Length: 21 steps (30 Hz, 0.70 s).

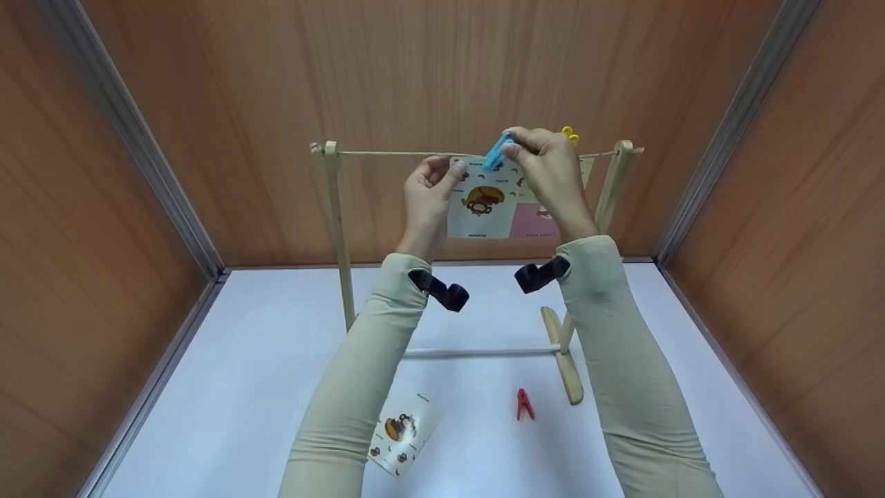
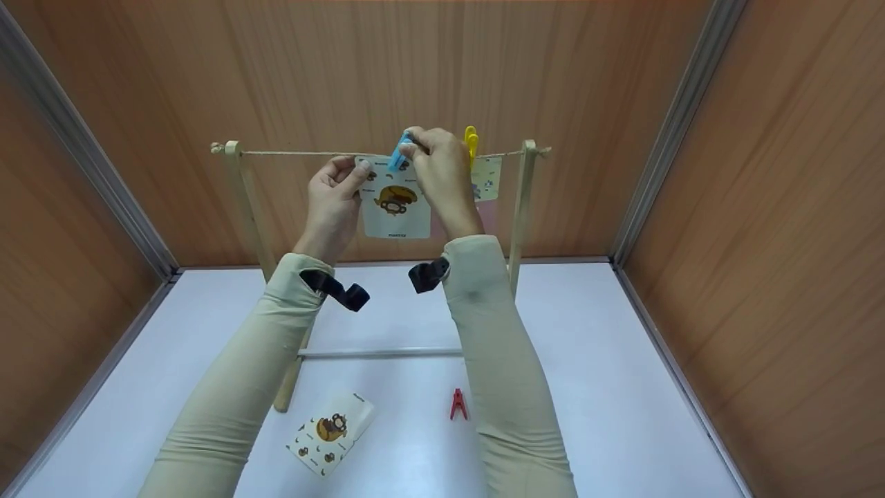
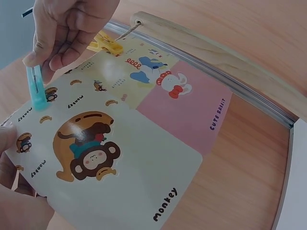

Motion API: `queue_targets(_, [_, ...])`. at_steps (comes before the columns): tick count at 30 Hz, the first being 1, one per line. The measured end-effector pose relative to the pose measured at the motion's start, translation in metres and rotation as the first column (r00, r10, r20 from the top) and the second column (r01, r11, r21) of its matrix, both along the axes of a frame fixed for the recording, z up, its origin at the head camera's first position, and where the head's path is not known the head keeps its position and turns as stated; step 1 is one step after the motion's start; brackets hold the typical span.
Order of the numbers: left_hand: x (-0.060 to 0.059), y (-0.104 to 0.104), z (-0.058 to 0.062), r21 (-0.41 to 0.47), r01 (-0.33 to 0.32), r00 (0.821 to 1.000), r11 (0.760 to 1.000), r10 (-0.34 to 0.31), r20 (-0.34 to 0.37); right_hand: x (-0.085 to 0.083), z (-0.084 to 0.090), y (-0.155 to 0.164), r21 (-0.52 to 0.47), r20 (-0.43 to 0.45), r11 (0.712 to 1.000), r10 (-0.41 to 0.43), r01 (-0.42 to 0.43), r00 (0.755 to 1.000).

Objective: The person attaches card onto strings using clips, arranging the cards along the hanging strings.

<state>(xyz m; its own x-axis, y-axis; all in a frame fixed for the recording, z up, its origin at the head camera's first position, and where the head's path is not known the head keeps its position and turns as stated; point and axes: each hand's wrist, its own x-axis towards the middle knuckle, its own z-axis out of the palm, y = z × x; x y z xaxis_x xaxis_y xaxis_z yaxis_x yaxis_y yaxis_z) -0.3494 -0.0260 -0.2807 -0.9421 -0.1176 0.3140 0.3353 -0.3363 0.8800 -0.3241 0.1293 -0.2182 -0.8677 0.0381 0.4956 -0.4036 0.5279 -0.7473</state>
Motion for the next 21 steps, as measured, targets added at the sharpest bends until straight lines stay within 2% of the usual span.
queue_targets(13, [-0.0004,-0.0009,-0.0031,-0.038,-0.001,1.0,0.999,0.002,0.023,-0.0003,0.0043,-0.0015,0.137,0.018,0.99,0.026,-0.028,1.0])
queue_targets(21, [-0.001,0.0004,-0.0018,-0.021,-0.006,1.0,1.0,0.006,0.023,-0.0013,0.0053,-0.0044,0.206,0.004,0.978,0.046,-0.046,0.999])
